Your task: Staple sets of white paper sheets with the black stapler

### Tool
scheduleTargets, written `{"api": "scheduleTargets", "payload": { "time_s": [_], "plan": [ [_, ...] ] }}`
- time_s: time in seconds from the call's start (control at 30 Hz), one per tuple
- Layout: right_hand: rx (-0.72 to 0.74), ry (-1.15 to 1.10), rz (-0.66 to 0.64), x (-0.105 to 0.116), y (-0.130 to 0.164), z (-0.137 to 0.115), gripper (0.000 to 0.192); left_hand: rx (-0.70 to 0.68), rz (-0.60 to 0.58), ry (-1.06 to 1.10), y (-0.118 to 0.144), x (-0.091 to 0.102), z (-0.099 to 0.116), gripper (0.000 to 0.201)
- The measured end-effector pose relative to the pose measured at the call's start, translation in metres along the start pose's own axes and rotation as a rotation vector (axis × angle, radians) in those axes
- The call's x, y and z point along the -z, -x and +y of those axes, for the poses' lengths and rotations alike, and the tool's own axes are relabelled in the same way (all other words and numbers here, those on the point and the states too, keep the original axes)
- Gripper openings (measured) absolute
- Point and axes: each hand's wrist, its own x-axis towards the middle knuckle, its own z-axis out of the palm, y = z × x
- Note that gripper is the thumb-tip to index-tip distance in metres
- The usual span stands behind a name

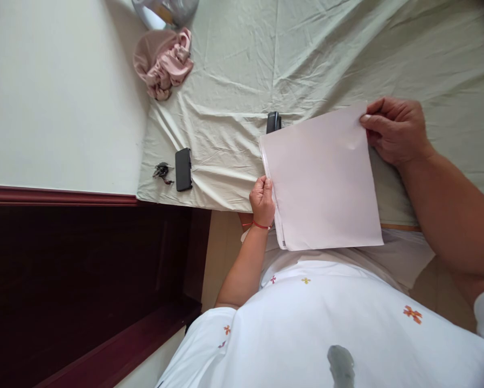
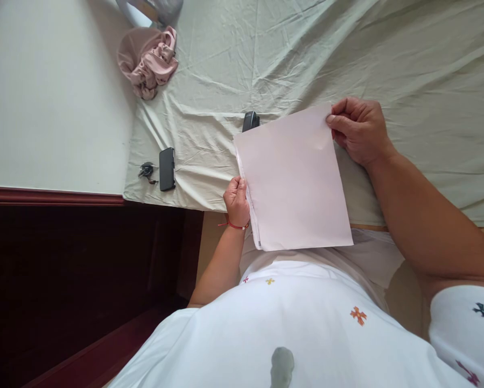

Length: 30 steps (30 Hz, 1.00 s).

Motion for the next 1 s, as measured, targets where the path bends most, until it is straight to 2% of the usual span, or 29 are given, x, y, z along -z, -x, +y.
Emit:
{"api": "scheduleTargets", "payload": {
  "time_s": [0.4, 0.7, 1.0],
  "plan": [
    [-0.083, -0.026, 0.005, -0.007, 0.000, -0.002, 0.028, 0.009, 0.010, 0.023, 0.000, -0.001, 0.003, 0.052],
    [-0.126, -0.026, -0.002, -0.001, -0.003, 0.008, 0.024, 0.012, 0.006, 0.008, 0.000, 0.000, -0.001, 0.048],
    [-0.157, -0.053, -0.009, -0.009, 0.001, 0.000, 0.027, -0.007, 0.002, -0.021, 0.001, 0.000, -0.001, 0.050]
  ]
}}
